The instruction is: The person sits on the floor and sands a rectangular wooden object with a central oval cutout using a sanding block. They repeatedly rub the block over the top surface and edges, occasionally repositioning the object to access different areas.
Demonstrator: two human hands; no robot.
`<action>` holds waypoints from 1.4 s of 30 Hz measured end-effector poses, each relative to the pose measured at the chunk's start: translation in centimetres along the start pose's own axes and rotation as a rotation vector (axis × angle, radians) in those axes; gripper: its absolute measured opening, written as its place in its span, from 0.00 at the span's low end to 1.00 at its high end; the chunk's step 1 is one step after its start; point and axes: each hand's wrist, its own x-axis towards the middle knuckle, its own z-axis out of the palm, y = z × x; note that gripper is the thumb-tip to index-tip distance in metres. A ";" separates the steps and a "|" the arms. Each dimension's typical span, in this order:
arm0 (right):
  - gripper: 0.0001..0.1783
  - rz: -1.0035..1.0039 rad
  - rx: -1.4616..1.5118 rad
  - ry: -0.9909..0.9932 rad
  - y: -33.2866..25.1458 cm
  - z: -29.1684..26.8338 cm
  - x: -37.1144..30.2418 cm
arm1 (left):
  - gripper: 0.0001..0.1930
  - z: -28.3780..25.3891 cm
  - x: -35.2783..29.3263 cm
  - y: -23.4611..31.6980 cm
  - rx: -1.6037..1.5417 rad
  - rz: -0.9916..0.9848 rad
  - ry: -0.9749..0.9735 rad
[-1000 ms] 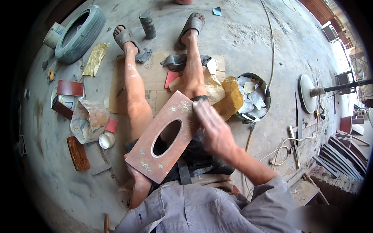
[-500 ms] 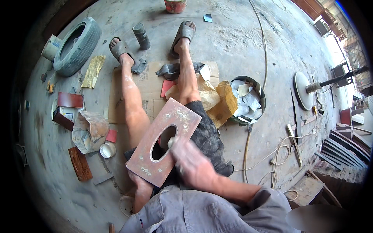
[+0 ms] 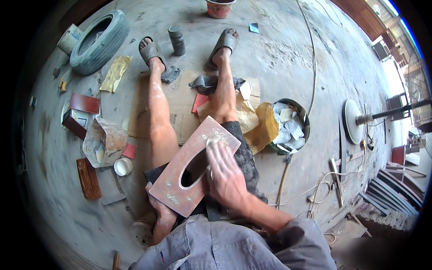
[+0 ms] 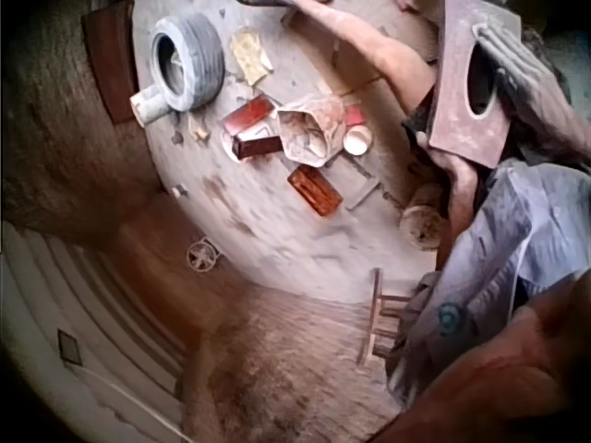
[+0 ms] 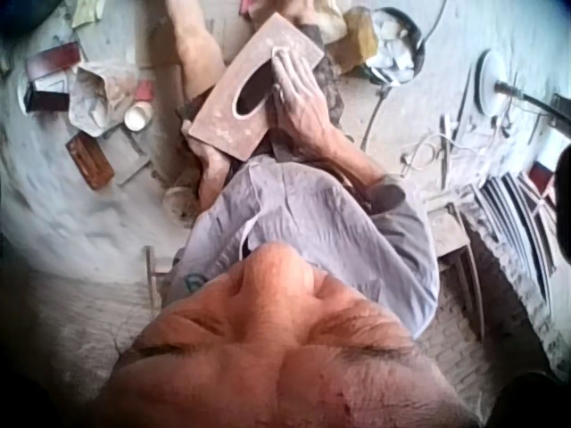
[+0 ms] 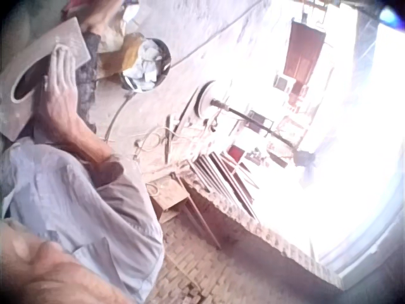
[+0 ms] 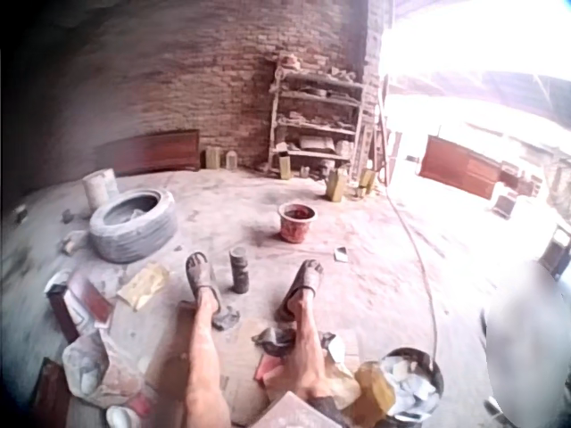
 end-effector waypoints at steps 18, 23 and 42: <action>0.29 -0.062 -0.022 -0.003 0.3 0.2 2.8 | 0.51 -0.9 0.4 -0.1 0.235 0.110 0.062; 0.32 -0.092 -0.057 0.006 -0.8 1.1 2.8 | 0.49 -1.2 0.3 -0.6 0.605 0.273 0.304; 0.42 -0.440 0.130 -0.223 -6.2 3.0 0.0 | 0.50 -4.5 -1.5 3.3 -0.461 0.024 0.059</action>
